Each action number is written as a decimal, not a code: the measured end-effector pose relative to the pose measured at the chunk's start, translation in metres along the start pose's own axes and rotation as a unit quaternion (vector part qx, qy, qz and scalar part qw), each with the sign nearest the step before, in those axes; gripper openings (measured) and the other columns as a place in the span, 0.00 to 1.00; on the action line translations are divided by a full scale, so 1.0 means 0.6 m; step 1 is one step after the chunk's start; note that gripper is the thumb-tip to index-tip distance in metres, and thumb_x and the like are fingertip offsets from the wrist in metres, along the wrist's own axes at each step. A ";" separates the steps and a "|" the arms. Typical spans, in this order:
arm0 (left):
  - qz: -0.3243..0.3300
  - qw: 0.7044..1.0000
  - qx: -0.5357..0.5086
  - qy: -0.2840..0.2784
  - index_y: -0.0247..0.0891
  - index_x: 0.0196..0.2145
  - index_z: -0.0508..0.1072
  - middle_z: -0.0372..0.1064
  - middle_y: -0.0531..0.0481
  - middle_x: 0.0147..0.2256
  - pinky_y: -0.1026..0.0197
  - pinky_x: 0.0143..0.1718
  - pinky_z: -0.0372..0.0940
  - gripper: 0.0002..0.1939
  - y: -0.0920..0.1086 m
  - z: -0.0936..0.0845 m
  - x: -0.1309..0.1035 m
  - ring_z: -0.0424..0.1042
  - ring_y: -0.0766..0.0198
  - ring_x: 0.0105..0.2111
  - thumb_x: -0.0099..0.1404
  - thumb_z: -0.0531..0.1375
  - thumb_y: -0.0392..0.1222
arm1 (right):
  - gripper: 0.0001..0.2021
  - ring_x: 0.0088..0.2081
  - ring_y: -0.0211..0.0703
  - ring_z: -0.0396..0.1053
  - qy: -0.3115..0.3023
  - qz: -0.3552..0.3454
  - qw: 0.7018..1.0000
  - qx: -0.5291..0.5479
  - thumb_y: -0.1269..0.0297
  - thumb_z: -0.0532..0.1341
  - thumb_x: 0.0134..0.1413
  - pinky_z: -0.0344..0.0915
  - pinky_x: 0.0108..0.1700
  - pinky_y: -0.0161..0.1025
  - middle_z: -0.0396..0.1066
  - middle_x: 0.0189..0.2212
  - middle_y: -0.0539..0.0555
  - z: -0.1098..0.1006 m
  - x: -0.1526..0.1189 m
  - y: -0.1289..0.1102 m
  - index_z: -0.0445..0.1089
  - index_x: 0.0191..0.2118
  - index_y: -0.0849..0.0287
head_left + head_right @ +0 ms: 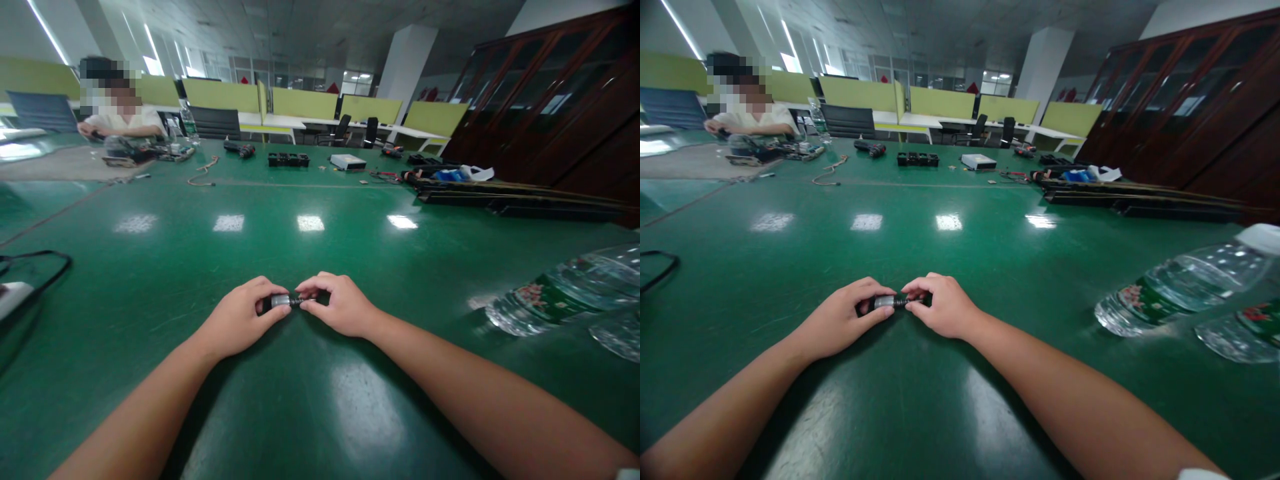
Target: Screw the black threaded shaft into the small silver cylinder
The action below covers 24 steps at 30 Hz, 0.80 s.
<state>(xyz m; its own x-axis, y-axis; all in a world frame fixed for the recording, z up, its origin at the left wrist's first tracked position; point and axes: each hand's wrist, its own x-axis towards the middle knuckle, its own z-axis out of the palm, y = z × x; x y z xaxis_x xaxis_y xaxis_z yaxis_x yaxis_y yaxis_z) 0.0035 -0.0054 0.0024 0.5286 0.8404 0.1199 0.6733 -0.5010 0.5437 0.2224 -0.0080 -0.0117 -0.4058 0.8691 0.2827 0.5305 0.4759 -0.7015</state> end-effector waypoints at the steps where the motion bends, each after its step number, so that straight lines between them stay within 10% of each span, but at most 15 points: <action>1: -0.002 1.000 -0.002 0.000 0.42 0.45 0.75 0.70 0.50 0.37 0.60 0.37 0.62 0.16 0.000 0.000 0.000 0.68 0.62 0.33 0.66 0.56 0.51 | 0.10 0.34 0.37 0.70 -0.001 -0.002 1.000 -0.004 0.71 0.65 0.50 0.66 0.40 0.37 0.75 0.33 0.52 0.000 0.000 0.000 0.75 0.41 0.58; 24: -0.003 1.000 -0.008 -0.005 0.44 0.43 0.77 0.71 0.51 0.38 0.61 0.36 0.61 0.14 0.002 -0.001 0.001 0.68 0.62 0.33 0.61 0.62 0.49 | 0.08 0.35 0.40 0.68 -0.037 -0.059 0.996 -0.050 0.68 0.67 0.48 0.63 0.40 0.38 0.75 0.31 0.51 0.000 0.002 0.003 0.77 0.38 0.57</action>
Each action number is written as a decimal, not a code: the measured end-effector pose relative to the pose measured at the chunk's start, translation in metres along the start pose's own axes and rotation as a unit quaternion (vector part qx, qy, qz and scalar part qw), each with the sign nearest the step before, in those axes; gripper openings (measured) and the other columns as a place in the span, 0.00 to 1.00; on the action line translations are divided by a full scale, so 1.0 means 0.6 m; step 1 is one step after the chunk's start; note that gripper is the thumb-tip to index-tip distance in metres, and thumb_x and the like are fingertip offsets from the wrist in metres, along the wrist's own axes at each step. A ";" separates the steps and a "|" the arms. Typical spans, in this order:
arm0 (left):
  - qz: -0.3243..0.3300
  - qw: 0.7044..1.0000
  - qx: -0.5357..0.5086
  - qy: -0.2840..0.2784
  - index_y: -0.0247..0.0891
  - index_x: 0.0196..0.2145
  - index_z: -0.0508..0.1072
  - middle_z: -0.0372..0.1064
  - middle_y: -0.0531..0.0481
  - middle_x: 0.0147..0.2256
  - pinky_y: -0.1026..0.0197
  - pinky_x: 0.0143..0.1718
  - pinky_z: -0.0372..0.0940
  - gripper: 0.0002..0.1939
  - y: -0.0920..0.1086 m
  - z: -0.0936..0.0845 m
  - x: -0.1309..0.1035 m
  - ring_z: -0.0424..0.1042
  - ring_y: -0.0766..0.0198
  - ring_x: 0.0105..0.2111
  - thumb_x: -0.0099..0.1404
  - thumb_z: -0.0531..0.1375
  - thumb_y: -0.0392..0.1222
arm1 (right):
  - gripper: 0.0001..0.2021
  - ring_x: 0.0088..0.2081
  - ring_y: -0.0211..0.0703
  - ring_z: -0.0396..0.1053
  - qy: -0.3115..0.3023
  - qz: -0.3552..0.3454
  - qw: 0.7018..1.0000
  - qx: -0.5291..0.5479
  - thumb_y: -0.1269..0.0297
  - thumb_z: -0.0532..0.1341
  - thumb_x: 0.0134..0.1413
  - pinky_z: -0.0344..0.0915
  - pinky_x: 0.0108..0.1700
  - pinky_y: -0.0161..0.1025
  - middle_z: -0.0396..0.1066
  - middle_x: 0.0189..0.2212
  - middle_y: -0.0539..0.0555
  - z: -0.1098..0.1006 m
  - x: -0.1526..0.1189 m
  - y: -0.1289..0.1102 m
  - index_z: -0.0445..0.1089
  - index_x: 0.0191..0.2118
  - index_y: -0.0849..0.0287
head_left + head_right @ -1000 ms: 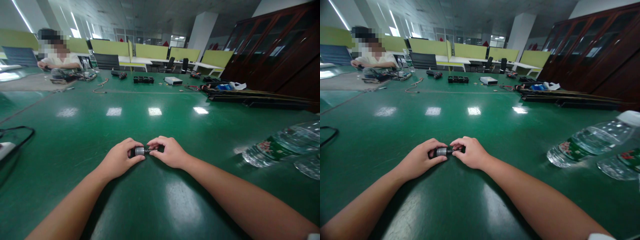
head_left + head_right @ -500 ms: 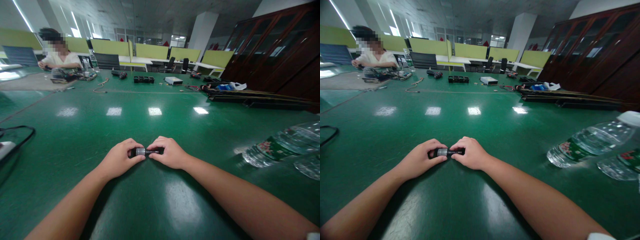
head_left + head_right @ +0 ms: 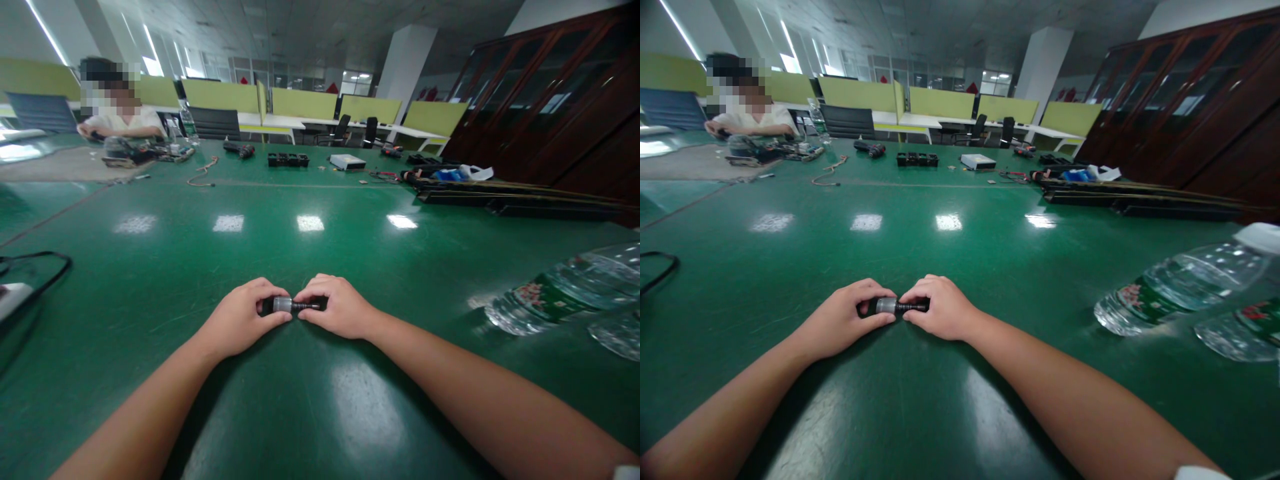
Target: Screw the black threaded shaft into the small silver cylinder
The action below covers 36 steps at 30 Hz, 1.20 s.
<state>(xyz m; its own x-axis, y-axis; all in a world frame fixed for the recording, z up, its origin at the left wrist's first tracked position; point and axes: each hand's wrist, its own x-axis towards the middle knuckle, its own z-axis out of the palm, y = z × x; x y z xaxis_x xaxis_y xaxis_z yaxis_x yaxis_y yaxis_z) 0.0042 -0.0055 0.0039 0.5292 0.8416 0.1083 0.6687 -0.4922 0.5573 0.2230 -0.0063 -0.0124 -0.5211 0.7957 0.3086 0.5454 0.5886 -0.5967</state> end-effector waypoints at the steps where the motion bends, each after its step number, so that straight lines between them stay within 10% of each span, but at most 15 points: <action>1: -0.001 1.000 -0.001 -0.001 0.44 0.43 0.77 0.71 0.51 0.38 0.61 0.36 0.61 0.14 0.000 0.000 0.000 0.68 0.62 0.33 0.61 0.62 0.49 | 0.08 0.35 0.40 0.68 0.000 0.001 1.000 0.002 0.68 0.67 0.48 0.63 0.39 0.37 0.75 0.31 0.51 0.000 0.000 0.000 0.77 0.37 0.57; 36: -0.005 1.000 -0.010 -0.006 0.45 0.43 0.76 0.71 0.52 0.38 0.61 0.38 0.61 0.13 -0.005 0.001 0.000 0.68 0.62 0.36 0.62 0.62 0.49 | 0.07 0.33 0.39 0.67 0.015 0.024 1.000 -0.010 0.73 0.66 0.44 0.62 0.38 0.37 0.73 0.28 0.50 -0.005 -0.002 -0.007 0.74 0.32 0.58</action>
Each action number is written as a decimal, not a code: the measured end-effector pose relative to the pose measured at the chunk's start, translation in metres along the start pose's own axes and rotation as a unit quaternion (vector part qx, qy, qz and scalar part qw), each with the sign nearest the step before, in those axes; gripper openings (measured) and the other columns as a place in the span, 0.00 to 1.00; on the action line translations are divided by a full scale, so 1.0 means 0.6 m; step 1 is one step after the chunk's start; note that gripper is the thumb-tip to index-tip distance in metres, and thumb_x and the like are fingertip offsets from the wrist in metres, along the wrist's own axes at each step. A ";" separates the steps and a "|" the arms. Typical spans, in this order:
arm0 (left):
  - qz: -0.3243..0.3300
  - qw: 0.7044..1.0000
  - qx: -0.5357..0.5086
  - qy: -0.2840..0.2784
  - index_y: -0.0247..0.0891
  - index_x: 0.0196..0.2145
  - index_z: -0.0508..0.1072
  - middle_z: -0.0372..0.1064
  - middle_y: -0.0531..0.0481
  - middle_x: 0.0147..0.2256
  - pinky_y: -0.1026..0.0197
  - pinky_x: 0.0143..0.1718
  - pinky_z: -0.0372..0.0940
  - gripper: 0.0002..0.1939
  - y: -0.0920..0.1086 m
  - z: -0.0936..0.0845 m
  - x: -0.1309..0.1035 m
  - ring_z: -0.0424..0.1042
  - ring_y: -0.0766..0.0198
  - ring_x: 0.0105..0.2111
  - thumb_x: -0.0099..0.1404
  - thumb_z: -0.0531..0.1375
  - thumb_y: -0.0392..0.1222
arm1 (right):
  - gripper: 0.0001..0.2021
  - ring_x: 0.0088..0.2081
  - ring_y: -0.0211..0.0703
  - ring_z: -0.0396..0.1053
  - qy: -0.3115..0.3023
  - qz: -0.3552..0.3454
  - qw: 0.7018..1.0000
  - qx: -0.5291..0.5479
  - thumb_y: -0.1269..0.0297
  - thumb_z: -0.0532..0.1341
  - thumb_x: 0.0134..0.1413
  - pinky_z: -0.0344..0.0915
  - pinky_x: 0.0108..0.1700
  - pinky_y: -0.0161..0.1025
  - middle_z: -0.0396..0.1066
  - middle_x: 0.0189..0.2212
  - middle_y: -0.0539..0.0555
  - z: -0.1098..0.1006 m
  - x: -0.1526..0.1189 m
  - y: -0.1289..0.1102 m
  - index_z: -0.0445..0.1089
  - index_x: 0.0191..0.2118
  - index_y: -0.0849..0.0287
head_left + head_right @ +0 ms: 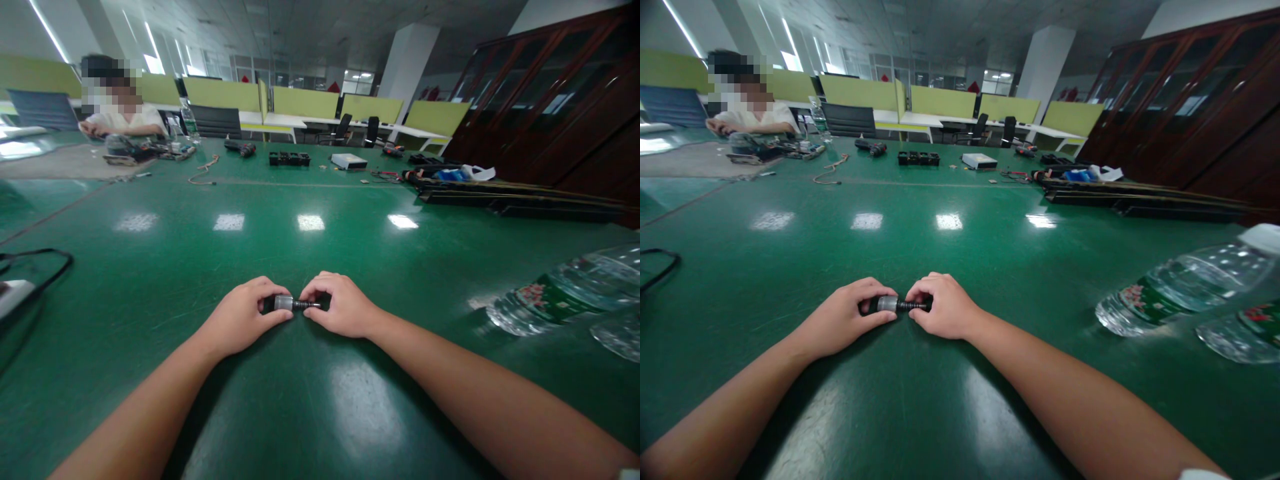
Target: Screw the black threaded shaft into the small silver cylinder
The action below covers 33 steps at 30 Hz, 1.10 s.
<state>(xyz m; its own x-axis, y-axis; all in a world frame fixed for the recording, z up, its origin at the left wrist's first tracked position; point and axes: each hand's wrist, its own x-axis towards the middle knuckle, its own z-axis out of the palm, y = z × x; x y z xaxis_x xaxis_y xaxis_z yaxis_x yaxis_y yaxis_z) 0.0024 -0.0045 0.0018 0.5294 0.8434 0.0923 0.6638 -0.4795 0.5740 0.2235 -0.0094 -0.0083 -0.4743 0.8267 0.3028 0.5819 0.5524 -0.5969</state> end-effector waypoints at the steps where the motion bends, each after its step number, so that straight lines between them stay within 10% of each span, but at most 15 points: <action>1: -0.001 1.000 0.001 0.000 0.45 0.43 0.76 0.71 0.52 0.38 0.61 0.38 0.61 0.13 0.000 0.000 0.001 0.68 0.62 0.35 0.62 0.62 0.49 | 0.07 0.32 0.39 0.67 -0.002 0.003 1.000 -0.001 0.71 0.67 0.44 0.61 0.38 0.37 0.73 0.28 0.50 0.000 0.000 0.000 0.74 0.32 0.58; 33: -0.014 0.999 0.005 0.036 0.40 0.46 0.72 0.69 0.47 0.43 0.54 0.47 0.63 0.14 -0.008 0.004 0.002 0.69 0.56 0.43 0.66 0.57 0.48 | 0.07 0.37 0.42 0.66 0.044 0.093 0.990 -0.099 0.73 0.62 0.48 0.61 0.40 0.40 0.71 0.32 0.52 0.003 0.000 0.012 0.74 0.34 0.57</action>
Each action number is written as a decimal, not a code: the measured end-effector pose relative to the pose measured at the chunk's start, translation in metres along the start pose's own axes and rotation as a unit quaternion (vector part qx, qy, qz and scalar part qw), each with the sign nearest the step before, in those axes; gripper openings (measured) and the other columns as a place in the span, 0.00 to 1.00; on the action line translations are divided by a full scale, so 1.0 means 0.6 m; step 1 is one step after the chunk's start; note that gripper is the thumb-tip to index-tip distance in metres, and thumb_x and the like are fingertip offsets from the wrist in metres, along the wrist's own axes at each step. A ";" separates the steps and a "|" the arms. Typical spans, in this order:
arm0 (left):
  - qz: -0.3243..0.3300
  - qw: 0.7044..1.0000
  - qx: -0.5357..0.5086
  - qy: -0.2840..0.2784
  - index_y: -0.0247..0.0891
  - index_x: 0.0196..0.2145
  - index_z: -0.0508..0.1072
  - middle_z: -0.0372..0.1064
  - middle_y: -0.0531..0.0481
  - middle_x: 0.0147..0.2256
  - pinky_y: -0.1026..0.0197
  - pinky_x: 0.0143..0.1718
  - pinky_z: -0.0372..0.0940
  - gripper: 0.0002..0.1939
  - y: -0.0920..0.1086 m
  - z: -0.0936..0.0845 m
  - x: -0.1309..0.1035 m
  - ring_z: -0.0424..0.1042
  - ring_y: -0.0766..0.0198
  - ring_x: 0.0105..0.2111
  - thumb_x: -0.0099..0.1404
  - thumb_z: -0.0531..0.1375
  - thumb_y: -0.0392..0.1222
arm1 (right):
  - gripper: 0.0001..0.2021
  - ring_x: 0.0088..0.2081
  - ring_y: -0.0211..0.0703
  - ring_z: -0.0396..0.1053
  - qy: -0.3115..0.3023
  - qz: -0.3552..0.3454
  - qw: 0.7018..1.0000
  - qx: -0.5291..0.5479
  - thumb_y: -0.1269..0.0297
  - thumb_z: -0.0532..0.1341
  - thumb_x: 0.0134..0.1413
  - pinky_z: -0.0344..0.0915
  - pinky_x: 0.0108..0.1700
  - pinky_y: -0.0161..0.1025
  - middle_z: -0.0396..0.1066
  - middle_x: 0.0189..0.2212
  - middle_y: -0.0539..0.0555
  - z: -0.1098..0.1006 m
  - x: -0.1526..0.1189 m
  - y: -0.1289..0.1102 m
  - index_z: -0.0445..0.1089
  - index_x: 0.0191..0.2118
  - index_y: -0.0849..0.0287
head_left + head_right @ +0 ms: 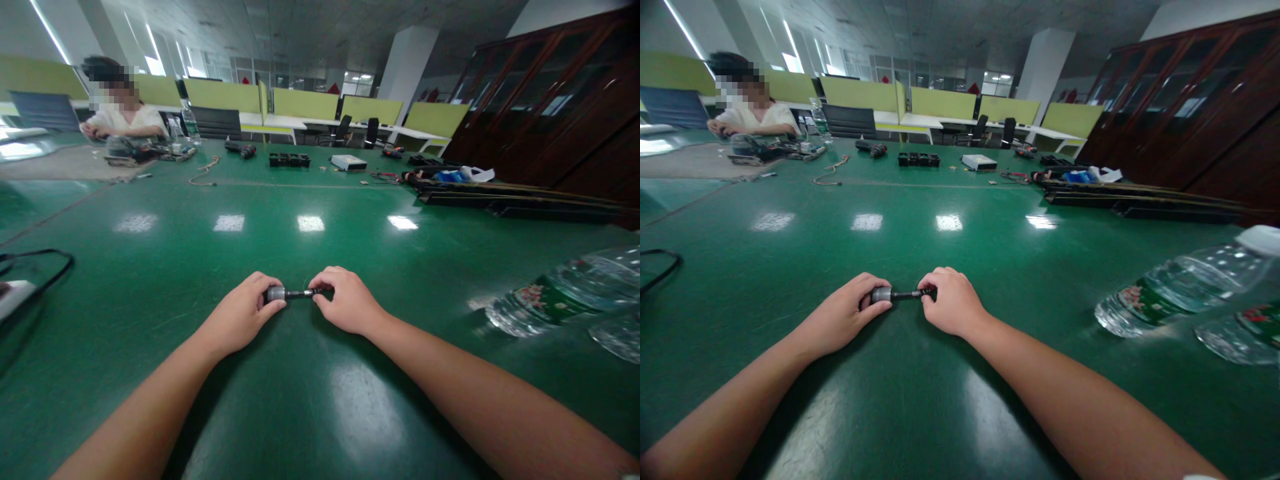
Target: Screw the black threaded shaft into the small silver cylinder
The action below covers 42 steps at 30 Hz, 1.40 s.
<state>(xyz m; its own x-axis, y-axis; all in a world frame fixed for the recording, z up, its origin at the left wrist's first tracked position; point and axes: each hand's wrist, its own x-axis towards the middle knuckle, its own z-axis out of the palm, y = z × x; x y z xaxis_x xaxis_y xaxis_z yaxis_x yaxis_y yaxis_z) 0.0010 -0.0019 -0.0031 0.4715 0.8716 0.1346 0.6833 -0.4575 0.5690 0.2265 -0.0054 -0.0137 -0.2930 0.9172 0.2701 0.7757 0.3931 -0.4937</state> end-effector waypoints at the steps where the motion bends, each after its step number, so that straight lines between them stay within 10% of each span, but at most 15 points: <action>1: 0.000 1.000 0.000 0.000 0.40 0.46 0.72 0.69 0.47 0.43 0.54 0.47 0.63 0.14 0.000 0.000 0.000 0.69 0.56 0.42 0.66 0.57 0.48 | 0.07 0.37 0.43 0.66 0.005 0.011 1.000 -0.010 0.73 0.62 0.48 0.61 0.40 0.40 0.71 0.32 0.52 0.000 0.000 0.000 0.74 0.34 0.57; 14: 0.000 1.000 0.000 0.000 0.40 0.46 0.72 0.69 0.46 0.43 0.54 0.47 0.63 0.15 -0.003 0.000 0.000 0.69 0.56 0.42 0.66 0.57 0.49 | 0.07 0.36 0.43 0.68 0.015 0.007 0.999 -0.034 0.72 0.62 0.48 0.62 0.39 0.41 0.73 0.33 0.52 -0.003 -0.004 -0.002 0.75 0.34 0.55; 23: 0.028 0.999 0.009 -0.021 0.44 0.47 0.74 0.69 0.48 0.43 0.58 0.42 0.64 0.16 0.002 -0.001 -0.002 0.69 0.59 0.38 0.65 0.58 0.51 | 0.16 0.37 0.40 0.72 -0.023 -0.040 0.987 0.156 0.69 0.65 0.50 0.65 0.44 0.39 0.77 0.34 0.50 0.006 -0.002 -0.009 0.71 0.47 0.56; 42: 0.026 0.999 -0.007 -0.029 0.43 0.46 0.76 0.71 0.49 0.38 0.61 0.36 0.62 0.16 0.003 -0.004 -0.002 0.68 0.62 0.33 0.64 0.59 0.51 | 0.07 0.37 0.40 0.68 -0.041 -0.103 0.989 0.094 0.69 0.66 0.50 0.63 0.42 0.39 0.75 0.33 0.51 0.005 -0.002 -0.010 0.74 0.38 0.57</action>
<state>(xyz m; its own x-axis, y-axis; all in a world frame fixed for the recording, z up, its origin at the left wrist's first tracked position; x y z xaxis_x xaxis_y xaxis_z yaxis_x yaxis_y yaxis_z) 0.0005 -0.0031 -0.0005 0.5374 0.8350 0.1180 0.6498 -0.4992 0.5732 0.2205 -0.0089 -0.0135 -0.4841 0.8155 0.3171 0.5796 0.5703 -0.5820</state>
